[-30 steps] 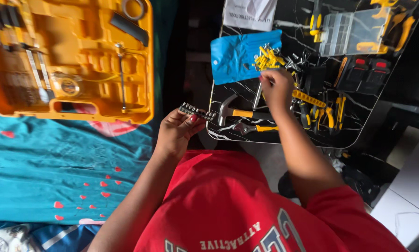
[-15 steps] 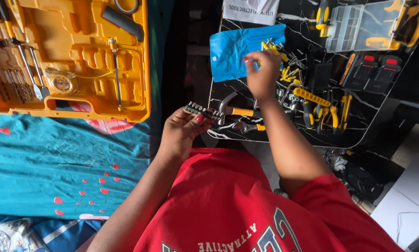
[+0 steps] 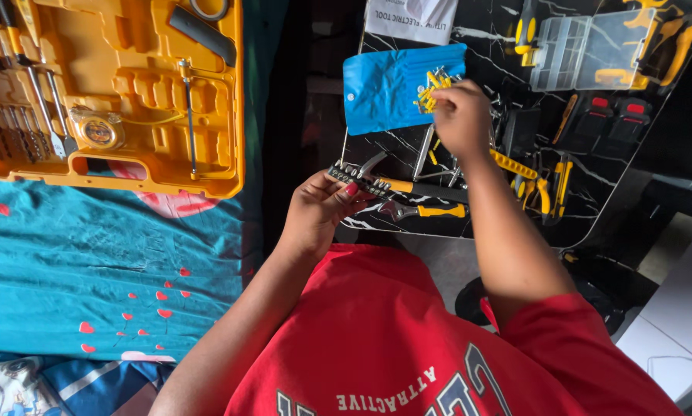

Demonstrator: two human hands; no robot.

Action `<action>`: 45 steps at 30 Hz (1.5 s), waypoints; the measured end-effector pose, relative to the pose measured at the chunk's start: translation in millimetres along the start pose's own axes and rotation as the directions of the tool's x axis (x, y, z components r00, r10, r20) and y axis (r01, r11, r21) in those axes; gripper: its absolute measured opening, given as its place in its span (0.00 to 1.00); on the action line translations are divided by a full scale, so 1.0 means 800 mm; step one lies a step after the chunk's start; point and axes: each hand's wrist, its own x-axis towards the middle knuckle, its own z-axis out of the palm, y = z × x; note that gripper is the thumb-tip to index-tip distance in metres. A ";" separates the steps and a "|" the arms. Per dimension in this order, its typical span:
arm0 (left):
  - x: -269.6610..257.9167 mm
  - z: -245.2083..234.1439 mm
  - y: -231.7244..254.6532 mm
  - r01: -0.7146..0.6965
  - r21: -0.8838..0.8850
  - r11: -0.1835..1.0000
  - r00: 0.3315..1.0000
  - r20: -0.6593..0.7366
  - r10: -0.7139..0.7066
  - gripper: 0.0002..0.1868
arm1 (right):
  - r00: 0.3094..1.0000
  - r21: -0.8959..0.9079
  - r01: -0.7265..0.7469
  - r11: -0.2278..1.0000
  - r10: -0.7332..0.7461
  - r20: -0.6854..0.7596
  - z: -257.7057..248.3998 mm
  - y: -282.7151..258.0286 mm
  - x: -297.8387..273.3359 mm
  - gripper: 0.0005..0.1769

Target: The person picks up a magnetic bit holder and repeatedly places small metal bits into its slots. They handle the bits one at a time from a blue pouch and arrange them in the holder, then place the holder into a yellow toolbox.

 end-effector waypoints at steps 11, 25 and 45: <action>-0.004 -0.001 -0.001 -0.006 0.034 0.999 1.000 -0.024 0.007 0.06 | 0.995 -0.246 0.082 0.966 -0.095 -0.042 0.043 -0.010 0.005 0.05; 0.022 0.043 0.032 -0.113 -0.097 0.989 0.955 0.264 0.135 0.02 | 0.823 0.752 -0.562 0.345 0.320 0.469 -0.073 -0.198 -0.002 0.09; 0.017 0.089 0.105 -0.273 -0.044 0.961 0.837 0.481 0.260 0.10 | 0.932 0.896 -0.355 0.266 0.171 0.319 -0.136 -0.281 -0.012 0.06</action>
